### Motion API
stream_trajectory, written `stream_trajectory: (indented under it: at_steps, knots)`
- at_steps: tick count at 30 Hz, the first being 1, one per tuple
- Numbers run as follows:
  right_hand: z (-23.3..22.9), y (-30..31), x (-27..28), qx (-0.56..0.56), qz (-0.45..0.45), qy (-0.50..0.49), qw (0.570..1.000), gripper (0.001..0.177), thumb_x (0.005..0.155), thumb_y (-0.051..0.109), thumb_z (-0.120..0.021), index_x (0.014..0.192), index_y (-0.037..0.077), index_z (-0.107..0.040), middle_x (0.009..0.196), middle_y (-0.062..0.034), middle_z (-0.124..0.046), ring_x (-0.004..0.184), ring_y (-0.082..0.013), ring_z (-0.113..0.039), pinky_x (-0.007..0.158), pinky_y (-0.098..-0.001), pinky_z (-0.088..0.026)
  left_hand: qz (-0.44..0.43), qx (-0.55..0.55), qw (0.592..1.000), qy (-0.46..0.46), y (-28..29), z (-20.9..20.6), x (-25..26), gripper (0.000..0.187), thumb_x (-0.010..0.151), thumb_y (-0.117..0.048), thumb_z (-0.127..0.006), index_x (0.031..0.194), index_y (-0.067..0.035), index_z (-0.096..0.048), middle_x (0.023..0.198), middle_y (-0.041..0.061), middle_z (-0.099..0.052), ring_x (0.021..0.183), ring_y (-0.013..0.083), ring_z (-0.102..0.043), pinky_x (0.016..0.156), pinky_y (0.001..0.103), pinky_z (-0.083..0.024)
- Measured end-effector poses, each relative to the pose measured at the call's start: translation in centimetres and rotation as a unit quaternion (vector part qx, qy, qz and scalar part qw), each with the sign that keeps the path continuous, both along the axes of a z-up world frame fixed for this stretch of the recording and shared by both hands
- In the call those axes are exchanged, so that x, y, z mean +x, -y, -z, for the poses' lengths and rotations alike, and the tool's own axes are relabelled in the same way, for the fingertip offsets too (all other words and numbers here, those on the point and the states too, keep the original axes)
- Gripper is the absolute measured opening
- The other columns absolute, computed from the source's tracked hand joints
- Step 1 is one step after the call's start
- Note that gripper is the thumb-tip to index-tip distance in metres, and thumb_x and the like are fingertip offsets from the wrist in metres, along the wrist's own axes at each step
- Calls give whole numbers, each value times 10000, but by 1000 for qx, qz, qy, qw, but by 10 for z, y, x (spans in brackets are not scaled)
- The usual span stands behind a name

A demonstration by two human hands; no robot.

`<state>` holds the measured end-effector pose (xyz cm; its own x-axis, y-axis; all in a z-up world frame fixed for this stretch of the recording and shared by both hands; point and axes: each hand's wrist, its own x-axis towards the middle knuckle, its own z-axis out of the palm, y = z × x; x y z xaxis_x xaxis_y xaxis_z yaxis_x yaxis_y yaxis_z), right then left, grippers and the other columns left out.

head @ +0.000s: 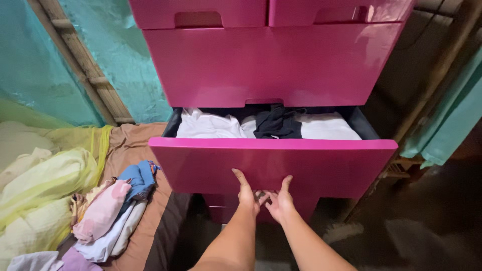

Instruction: The person opens multiple drawers of a pink plastic chest, folds various garments including white, black, and pink items, and places them neatly inside. They close each drawer after arranging the clothes.

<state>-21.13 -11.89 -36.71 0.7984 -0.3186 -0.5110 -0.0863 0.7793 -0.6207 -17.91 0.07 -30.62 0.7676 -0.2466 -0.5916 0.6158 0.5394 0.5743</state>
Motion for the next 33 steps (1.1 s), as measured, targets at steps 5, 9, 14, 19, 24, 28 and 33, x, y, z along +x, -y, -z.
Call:
stream_trajectory:
  at_steps: [5, 9, 14, 19, 24, 28, 33]
  knots:
    - [-5, -5, -13, 11, 20, 8, 1000, 1322, 755, 900, -400, 1591, -64, -57, 1652, -204, -262, 1535, -306, -308, 1245, -576, -180, 15, -7, 999, 29, -3, -4, -11, 1360, 622, -984, -425, 1572, -19, -294, 1476, 246, -462, 1290, 391, -533, 983, 554, -569]
    - [-4, -17, -22, 10, 39, 0, 999, 1319, 745, 896, -409, 1591, -54, -59, 1653, -192, -270, 1529, -318, -349, 1241, -563, -228, 10, 1, 1000, 14, -12, -5, -22, 1333, 643, -973, -432, 1548, 3, -361, 1423, 240, -524, 1261, 391, -574, 965, 552, -578]
    - [-5, -17, -33, -12, 11, 0, 1000, 1324, 758, 939, -362, 1598, -51, -103, 1659, -195, -287, 1531, -274, -310, 1242, -546, -151, 27, 1, 999, 18, -15, -5, -31, 1343, 635, -981, -403, 1578, -29, -302, 1492, 250, -490, 1351, 407, -530, 994, 538, -552]
    - [-4, -21, -42, -14, 3, 8, 1000, 1272, 755, 916, -354, 1598, -14, -150, 1648, -165, -308, 1535, -276, -323, 1239, -587, -116, 17, -13, 1000, 13, -18, 2, -35, 1344, 665, -971, -431, 1618, -49, -210, 1623, 279, -316, 1456, 406, -416, 1078, 570, -522]
    - [-21, -19, -48, -23, -25, -8, 999, 1249, 802, 933, -295, 1609, -3, -117, 1609, -241, -419, 1495, -280, -364, 1213, -595, -140, 66, 3, 998, 22, -23, -11, -44, 1333, 631, -995, -324, 1617, -104, -227, 1590, 240, -410, 1406, 418, -496, 1066, 568, -487]
    - [-57, -9, -82, -218, -45, -126, 967, 885, 909, 708, -459, 1467, 23, -412, 1371, -217, -592, 1167, -320, -660, 966, -531, -494, 154, 76, 985, -26, -39, -46, -64, 1365, 718, -1023, -294, 1589, 27, -257, 1485, 264, -487, 1293, 385, -560, 988, 579, -525]
    - [-149, 1, -115, -503, 76, 36, 860, 292, 917, 315, -681, 1025, 49, -727, 901, -131, -768, 751, -193, -735, 642, -334, -560, 143, 166, 939, 266, -64, -115, -71, 692, 872, -621, -612, 1108, 27, -675, 857, 109, -685, 713, 216, -605, 598, 397, -482]
